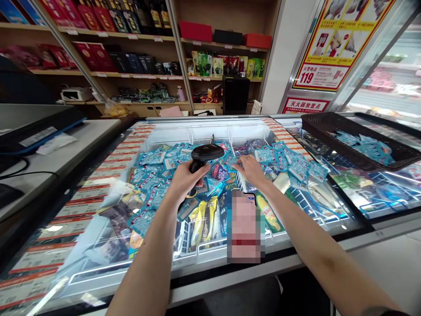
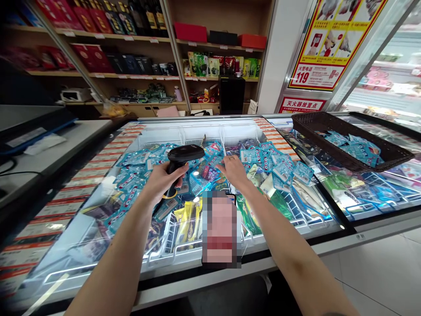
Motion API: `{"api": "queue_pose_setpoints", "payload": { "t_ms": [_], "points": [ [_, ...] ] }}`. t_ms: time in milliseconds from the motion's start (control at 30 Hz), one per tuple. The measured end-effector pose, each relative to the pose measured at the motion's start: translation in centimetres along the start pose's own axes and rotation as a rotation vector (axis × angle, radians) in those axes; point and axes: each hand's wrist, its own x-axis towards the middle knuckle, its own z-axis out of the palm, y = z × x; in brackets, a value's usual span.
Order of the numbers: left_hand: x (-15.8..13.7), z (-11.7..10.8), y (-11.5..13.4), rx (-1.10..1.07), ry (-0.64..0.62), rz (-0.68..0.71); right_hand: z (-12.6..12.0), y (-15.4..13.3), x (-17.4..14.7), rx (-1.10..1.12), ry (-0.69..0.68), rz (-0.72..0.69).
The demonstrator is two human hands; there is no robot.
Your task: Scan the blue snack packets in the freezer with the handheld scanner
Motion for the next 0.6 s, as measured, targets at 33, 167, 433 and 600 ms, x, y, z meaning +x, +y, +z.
{"api": "queue_pose_setpoints", "payload": {
  "t_ms": [33,167,433,600],
  "points": [
    [0.0,0.0,0.0,0.001,-0.005,-0.002,0.0,0.0,0.0,0.006,0.000,0.024],
    [0.1,0.1,-0.1,0.011,-0.015,0.001,-0.5,0.5,0.2,0.071,0.015,0.168],
    [0.1,0.1,-0.3,0.052,-0.016,0.017,-2.0,2.2,0.4,0.301,0.039,0.409],
    [-0.1,0.4,0.1,0.042,-0.033,0.012,-1.6,3.0,0.3,0.678,0.208,0.524]
  ]
}}
